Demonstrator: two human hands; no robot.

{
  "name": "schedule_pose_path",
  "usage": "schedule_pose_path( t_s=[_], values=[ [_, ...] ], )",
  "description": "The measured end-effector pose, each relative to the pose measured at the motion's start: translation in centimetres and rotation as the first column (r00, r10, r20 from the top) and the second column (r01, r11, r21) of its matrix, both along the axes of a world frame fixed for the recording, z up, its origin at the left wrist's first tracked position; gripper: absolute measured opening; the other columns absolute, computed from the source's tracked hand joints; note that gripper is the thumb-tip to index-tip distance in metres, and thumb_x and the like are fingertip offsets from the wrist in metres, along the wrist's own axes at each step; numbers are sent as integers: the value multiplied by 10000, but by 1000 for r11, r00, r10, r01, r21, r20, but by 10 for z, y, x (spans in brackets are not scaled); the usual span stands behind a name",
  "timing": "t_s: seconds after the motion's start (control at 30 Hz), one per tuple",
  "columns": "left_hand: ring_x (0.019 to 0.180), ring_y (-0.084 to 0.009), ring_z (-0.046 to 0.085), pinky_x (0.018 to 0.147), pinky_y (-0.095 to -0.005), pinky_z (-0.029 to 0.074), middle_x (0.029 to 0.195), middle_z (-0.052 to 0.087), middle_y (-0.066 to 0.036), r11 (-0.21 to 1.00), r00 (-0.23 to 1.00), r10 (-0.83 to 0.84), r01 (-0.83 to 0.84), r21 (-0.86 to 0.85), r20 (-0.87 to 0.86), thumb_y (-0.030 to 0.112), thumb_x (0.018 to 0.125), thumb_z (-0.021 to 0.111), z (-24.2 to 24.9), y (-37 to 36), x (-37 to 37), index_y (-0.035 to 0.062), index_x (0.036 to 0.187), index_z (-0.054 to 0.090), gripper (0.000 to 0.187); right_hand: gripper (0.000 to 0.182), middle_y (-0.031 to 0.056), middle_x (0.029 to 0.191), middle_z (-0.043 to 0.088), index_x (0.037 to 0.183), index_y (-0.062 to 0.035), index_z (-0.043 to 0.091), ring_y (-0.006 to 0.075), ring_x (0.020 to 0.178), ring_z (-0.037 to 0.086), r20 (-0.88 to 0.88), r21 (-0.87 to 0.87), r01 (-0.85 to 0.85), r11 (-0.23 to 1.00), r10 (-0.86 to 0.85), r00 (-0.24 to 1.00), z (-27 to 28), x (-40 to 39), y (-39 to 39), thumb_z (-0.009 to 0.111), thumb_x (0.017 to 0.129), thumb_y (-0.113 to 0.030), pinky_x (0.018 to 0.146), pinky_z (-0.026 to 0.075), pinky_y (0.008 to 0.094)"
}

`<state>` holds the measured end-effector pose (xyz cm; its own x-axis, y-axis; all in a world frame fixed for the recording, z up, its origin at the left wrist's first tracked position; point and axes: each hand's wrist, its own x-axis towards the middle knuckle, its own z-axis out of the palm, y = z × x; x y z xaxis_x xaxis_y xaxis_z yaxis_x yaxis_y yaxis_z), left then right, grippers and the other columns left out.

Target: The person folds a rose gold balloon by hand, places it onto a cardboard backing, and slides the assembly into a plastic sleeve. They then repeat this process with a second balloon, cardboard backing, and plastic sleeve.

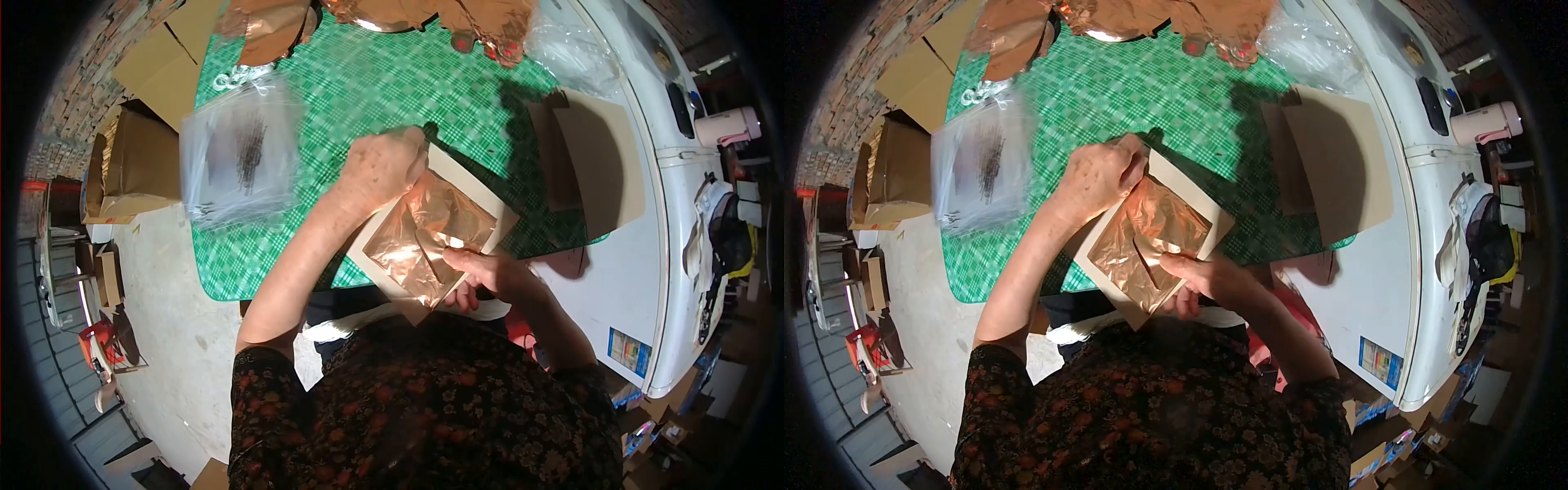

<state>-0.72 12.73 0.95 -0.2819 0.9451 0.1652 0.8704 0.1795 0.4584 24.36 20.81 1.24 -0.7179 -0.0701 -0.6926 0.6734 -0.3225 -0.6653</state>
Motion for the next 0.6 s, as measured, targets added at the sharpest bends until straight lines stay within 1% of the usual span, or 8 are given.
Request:
schedule_pose_path(
  t_s=[0.03, 0.13, 0.23, 0.3, 0.33, 0.43, 0.53, 0.6],
  values=[
    [814, -414, 747, 760, -515, 594, 880, 753, -203, 1000, 1000, -8, 8, -21, -13, 220, 1004, 602, 2, -1, 0, 9, 982, 656, 219, 584, 246, 927, 764, 1278, 63, 613, 239, 701, 722, -18, 6, 13, 1000, -13, 1000, -1, -1, -2, 511, 1145, -496, 624, 530, 324],
    [763, -390, 732, 686, -484, 576, 802, 739, -163, 988, 999, 3, 5, 156, -52, 205, 1004, 665, -1, -3, -5, 57, 1039, 660, 152, 611, 266, 937, 760, 1343, 68, 559, 241, 719, 729, -57, 7, 44, 999, -44, 997, -4, -2, -7, 513, 1145, -508, 625, 533, 325],
    [750, -377, 735, 661, -485, 572, 798, 732, -168, 1000, 984, -6, 7, 5, -180, 200, 1000, 667, 12, -5, 7, 52, 1020, 647, 151, 635, 277, 950, 758, 1378, 67, 517, 243, 725, 736, -62, -17, 52, 999, -53, 997, -9, -7, -10, 517, 1143, -523, 627, 542, 326],
    [738, -367, 735, 639, -477, 568, 786, 724, -167, 999, 985, -12, 17, 28, -174, 182, 990, 665, 14, -7, 8, 47, 999, 634, 138, 641, 278, 962, 759, 1385, 59, 504, 245, 721, 738, -60, -36, 53, 998, -55, 997, -12, -13, -16, 519, 1140, -534, 630, 549, 326],
    [732, -361, 735, 628, -473, 566, 780, 719, -166, 999, 985, -16, 23, 38, -172, 172, 984, 664, 15, -8, 7, 45, 988, 628, 132, 630, 281, 976, 758, 1356, 31, 524, 237, 717, 739, -67, -9, 72, 997, -73, 995, -14, -14, -19, 511, 1137, -560, 629, 555, 328],
    [711, -344, 729, 612, -458, 566, 764, 708, -151, 970, 985, 15, 27, 241, -171, 149, 959, 671, 10, -10, 0, 52, 972, 616, 113, 628, 260, 973, 761, 1339, 17, 536, 226, 710, 733, -105, 11, 77, 997, -76, 992, -19, -17, -21, 507, 1134, -576, 619, 552, 322],
    [698, -336, 722, 614, -446, 570, 749, 697, -131, 977, 968, -49, 97, 190, -245, 148, 954, 677, 16, -15, 6, 58, 968, 617, 109, 613, 233, 962, 762, 1326, 14, 544, 222, 702, 728, -102, 51, 60, 997, -55, 993, -18, -21, -25, 499, 1140, -568, 612, 554, 319],
    [695, -332, 721, 616, -444, 571, 747, 695, -129, 975, 956, -64, 121, 186, -287, 159, 958, 680, 15, -15, 8, 62, 966, 618, 115, 587, 218, 954, 761, 1307, 8, 557, 223, 695, 724, -158, 36, 82, 996, -75, 985, -21, -22, -28, 496, 1146, -552, 613, 558, 315]
  ],
)
